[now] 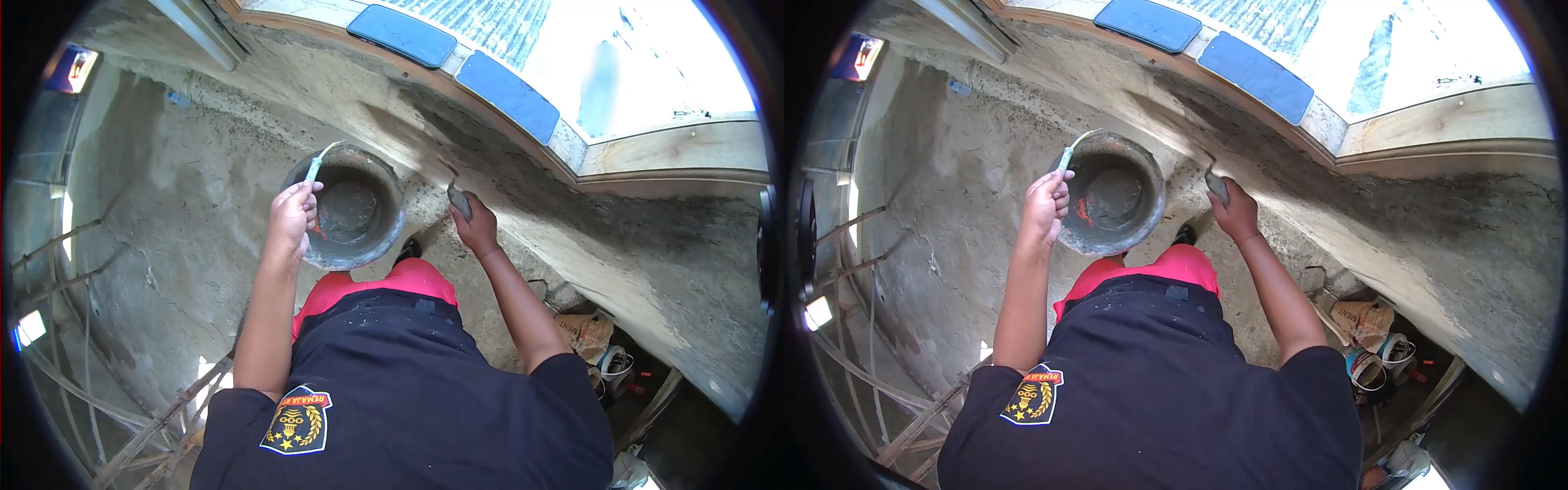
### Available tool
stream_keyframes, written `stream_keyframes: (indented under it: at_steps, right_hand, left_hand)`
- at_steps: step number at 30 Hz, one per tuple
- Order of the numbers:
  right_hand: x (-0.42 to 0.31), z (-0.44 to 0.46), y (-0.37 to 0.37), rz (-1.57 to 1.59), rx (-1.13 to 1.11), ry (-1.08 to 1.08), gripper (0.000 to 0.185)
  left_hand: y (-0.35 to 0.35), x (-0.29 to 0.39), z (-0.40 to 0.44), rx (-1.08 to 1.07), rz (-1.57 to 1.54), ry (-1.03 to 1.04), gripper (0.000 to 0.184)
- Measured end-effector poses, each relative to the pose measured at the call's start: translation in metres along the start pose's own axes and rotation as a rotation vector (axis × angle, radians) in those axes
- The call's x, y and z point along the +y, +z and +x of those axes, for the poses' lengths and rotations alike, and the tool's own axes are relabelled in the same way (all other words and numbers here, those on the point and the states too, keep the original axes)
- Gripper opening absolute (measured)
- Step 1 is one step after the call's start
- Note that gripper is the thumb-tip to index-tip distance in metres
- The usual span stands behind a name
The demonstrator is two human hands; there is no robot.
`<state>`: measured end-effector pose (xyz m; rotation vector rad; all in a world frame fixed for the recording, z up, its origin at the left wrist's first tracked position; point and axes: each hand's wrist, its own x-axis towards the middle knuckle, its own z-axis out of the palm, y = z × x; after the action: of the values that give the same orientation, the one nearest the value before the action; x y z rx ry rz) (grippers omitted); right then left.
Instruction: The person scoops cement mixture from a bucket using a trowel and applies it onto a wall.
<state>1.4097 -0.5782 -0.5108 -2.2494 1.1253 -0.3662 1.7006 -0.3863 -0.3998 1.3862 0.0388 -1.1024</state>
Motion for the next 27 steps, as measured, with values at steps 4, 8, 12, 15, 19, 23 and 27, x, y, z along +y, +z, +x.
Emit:
stream_keyframes:
  at_steps: [4,8,12,15,19,23,27]
  right_hand:
    - [0.01,0.032,0.024,-0.03,0.038,-0.037,0.043]
    - [0.017,0.049,0.037,-0.005,0.016,-0.001,0.043]
    - [0.028,0.054,0.045,0.034,0.021,-0.023,0.044]
    - [0.033,0.058,0.047,0.021,0.047,-0.035,0.043]
    - [0.036,0.068,0.043,-0.037,0.025,0.036,0.041]
    - [0.031,0.056,0.046,-0.092,-0.019,0.135,0.042]
    - [0.022,0.031,0.044,-0.101,-0.081,0.213,0.043]
  left_hand:
    - [-0.009,0.005,-0.004,0.033,0.015,0.014,0.02]
    - [-0.02,0.011,-0.008,0.092,0.048,0.028,0.021]
    - [-0.033,0.019,-0.013,0.153,0.041,0.038,0.022]
    - [-0.039,0.023,-0.017,0.184,0.033,0.045,0.023]
    - [-0.047,0.027,-0.02,0.214,0.026,0.048,0.023]
    - [-0.056,0.026,-0.022,0.204,0.033,0.044,0.023]
    - [-0.062,0.021,-0.02,0.182,0.044,0.024,0.023]
